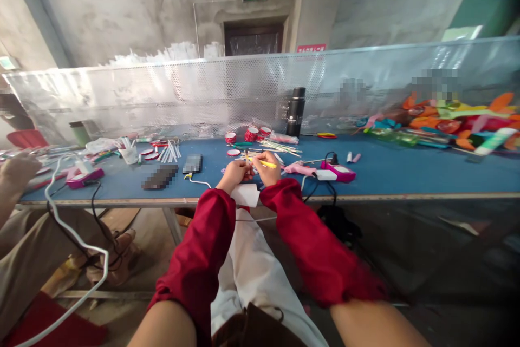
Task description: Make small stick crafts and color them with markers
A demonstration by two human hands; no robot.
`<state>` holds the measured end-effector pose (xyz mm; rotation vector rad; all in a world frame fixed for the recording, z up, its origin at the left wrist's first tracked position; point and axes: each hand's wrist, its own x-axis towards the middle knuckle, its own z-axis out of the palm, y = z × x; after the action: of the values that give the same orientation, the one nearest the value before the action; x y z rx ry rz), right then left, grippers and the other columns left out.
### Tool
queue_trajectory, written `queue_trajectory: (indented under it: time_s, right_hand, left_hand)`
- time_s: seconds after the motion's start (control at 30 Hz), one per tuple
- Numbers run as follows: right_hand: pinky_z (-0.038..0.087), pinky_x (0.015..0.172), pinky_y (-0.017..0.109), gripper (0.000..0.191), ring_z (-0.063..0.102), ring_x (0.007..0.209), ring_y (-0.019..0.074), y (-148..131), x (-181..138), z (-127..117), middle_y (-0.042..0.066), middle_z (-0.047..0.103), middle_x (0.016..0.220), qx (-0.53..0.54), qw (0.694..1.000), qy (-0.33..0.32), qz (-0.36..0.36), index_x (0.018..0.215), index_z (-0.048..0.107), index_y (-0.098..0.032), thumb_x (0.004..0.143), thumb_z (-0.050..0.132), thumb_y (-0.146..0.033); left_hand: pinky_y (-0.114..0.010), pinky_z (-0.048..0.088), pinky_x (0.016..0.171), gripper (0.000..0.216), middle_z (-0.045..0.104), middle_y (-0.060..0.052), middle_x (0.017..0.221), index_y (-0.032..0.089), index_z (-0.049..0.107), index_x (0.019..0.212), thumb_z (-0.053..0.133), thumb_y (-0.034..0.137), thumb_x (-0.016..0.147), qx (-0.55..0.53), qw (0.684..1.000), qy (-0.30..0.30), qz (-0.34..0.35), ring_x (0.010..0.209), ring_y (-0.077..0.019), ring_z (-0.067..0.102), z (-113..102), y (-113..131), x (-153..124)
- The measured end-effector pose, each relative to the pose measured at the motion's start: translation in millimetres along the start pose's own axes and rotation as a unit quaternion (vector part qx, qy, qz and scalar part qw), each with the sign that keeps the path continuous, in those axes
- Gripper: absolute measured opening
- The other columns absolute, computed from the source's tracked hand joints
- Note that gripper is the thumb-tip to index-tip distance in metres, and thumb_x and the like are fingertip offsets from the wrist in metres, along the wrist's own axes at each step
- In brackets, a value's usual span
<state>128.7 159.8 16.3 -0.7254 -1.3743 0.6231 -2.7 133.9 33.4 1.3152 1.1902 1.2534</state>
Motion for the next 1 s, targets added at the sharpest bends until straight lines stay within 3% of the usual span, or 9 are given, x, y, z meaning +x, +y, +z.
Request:
queue_trajectory:
  time_s: [0.2, 0.37, 0.6, 0.8, 1.0]
  right_hand:
    - [0.056, 0.066, 0.035, 0.026, 0.072, 0.071, 0.0232, 1.3, 0.9, -2.6, 0.002, 0.075, 0.073, -0.032, 0.999, 0.001, -0.018, 0.075, 0.056, -0.028, 0.078, 0.068, -0.051]
    - [0.057, 0.068, 0.035, 0.026, 0.071, 0.068, 0.0225, -1.3, 0.3, -4.7, 0.002, 0.074, 0.071, -0.057, 0.997, 0.041, -0.034, 0.073, 0.055, -0.027, 0.081, 0.067, -0.049]
    - [0.057, 0.068, 0.033, 0.032, 0.072, 0.069, 0.0212, -0.1, 1.2, -3.5, 0.002, 0.075, 0.073, -0.035, 0.999, -0.012, -0.029, 0.074, 0.056, -0.027, 0.081, 0.068, -0.055]
    - [0.056, 0.067, 0.034, 0.028, 0.069, 0.068, 0.0218, 4.6, 2.8, -4.6, 0.002, 0.074, 0.071, -0.050, 0.997, 0.039, -0.035, 0.072, 0.056, -0.027, 0.081, 0.067, -0.052]
    - [0.057, 0.069, 0.035, 0.027, 0.070, 0.068, 0.0219, 1.6, 1.6, -3.4, 0.003, 0.077, 0.076, -0.023, 0.999, -0.006, -0.029, 0.073, 0.055, -0.027, 0.080, 0.067, -0.051]
  left_hand:
    - [-0.020, 0.051, 0.056, 0.021, 0.071, -0.003, 0.066, 0.013, 0.064, 0.072, 0.078, 0.016, 0.088, -0.011, 1.000, -0.001, -0.003, 0.050, -0.0090, 0.062, 0.6, -1.6, 1.9]
    - [-0.020, 0.054, 0.057, 0.019, 0.070, -0.002, 0.064, 0.013, 0.065, 0.073, 0.076, 0.015, 0.088, -0.032, 0.999, 0.008, -0.004, 0.050, -0.0091, 0.062, 1.5, -2.3, 2.7]
    - [-0.022, 0.055, 0.060, 0.021, 0.070, -0.002, 0.063, 0.013, 0.064, 0.071, 0.070, 0.013, 0.091, -0.024, 1.000, 0.006, 0.000, 0.052, -0.0102, 0.062, 0.9, -3.4, 3.0]
    - [-0.023, 0.054, 0.062, 0.022, 0.068, -0.001, 0.064, 0.013, 0.065, 0.071, 0.064, 0.003, 0.090, -0.032, 0.999, 0.012, -0.008, 0.050, -0.0099, 0.061, 0.8, -1.7, 2.5]
    - [-0.021, 0.051, 0.057, 0.024, 0.067, 0.000, 0.062, 0.013, 0.064, 0.072, 0.063, 0.005, 0.094, -0.043, 0.999, 0.012, -0.015, 0.049, -0.0094, 0.061, 1.9, 0.0, 1.5]
